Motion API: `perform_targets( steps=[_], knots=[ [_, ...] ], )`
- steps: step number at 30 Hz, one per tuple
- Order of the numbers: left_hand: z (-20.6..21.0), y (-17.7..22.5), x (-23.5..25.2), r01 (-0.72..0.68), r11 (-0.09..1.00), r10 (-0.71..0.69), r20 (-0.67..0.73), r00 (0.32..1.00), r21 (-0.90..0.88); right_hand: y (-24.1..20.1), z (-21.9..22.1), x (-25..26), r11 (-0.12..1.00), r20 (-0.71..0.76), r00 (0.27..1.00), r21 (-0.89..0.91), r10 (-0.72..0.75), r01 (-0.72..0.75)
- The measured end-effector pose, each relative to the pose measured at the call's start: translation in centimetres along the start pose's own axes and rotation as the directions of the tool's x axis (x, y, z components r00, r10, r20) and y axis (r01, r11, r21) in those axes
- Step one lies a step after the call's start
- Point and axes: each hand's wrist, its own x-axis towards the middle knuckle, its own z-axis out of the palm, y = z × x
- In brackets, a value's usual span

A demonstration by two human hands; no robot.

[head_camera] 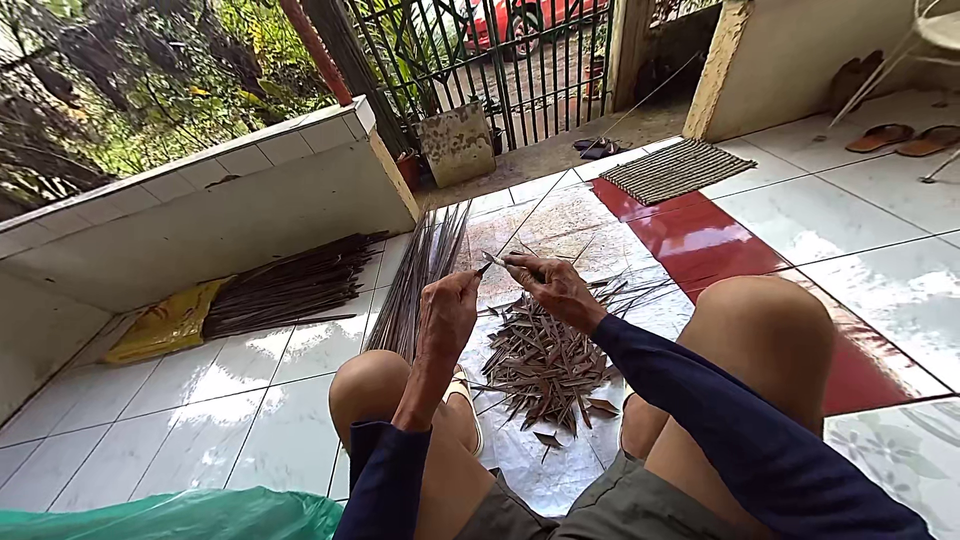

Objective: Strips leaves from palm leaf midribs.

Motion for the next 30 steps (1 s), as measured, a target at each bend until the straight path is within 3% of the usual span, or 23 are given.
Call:
perform_targets(
  steps=[8,12,15,17,19,23,30],
  knots=[
    [-0.4,-0.2,-0.1,0.068,0.996,-0.065,0.054,0.996,-0.062,2.7,-1.2,1.6,0.995,-0.097,0.99,0.011,0.1,-0.099],
    [-0.6,-0.4,-0.1,0.078,0.996,-0.076,0.049,0.996,-0.041,4.1,-2.1,2.1,0.983,-0.279,0.943,0.008,0.18,-0.185],
    [-0.3,-0.5,-0.3,0.003,0.999,-0.002,-0.017,1.0,0.046,4.1,-2.8,1.8,0.975,-0.356,0.911,0.006,0.209,-0.222],
    [0.2,-0.5,-0.3,-0.051,0.989,0.059,-0.054,0.997,0.138,3.5,-2.8,1.5,0.985,-0.285,0.943,0.028,0.168,-0.167],
    [0.8,-0.7,-0.3,-0.093,0.967,0.112,-0.068,0.991,0.236,2.1,-2.4,1.0,0.994,-0.123,0.987,0.056,0.103,-0.096],
    [1.0,0.0,-0.5,-0.154,0.924,0.16,0.013,0.987,0.351,0.0,-0.9,0.4,0.997,0.086,0.996,0.075,0.014,-0.021],
    [1.3,0.3,-0.5,-0.203,0.902,0.209,0.026,0.978,0.382,-0.5,-0.9,0.4,0.999,0.113,0.993,-0.026,0.041,-0.038]
  ],
)
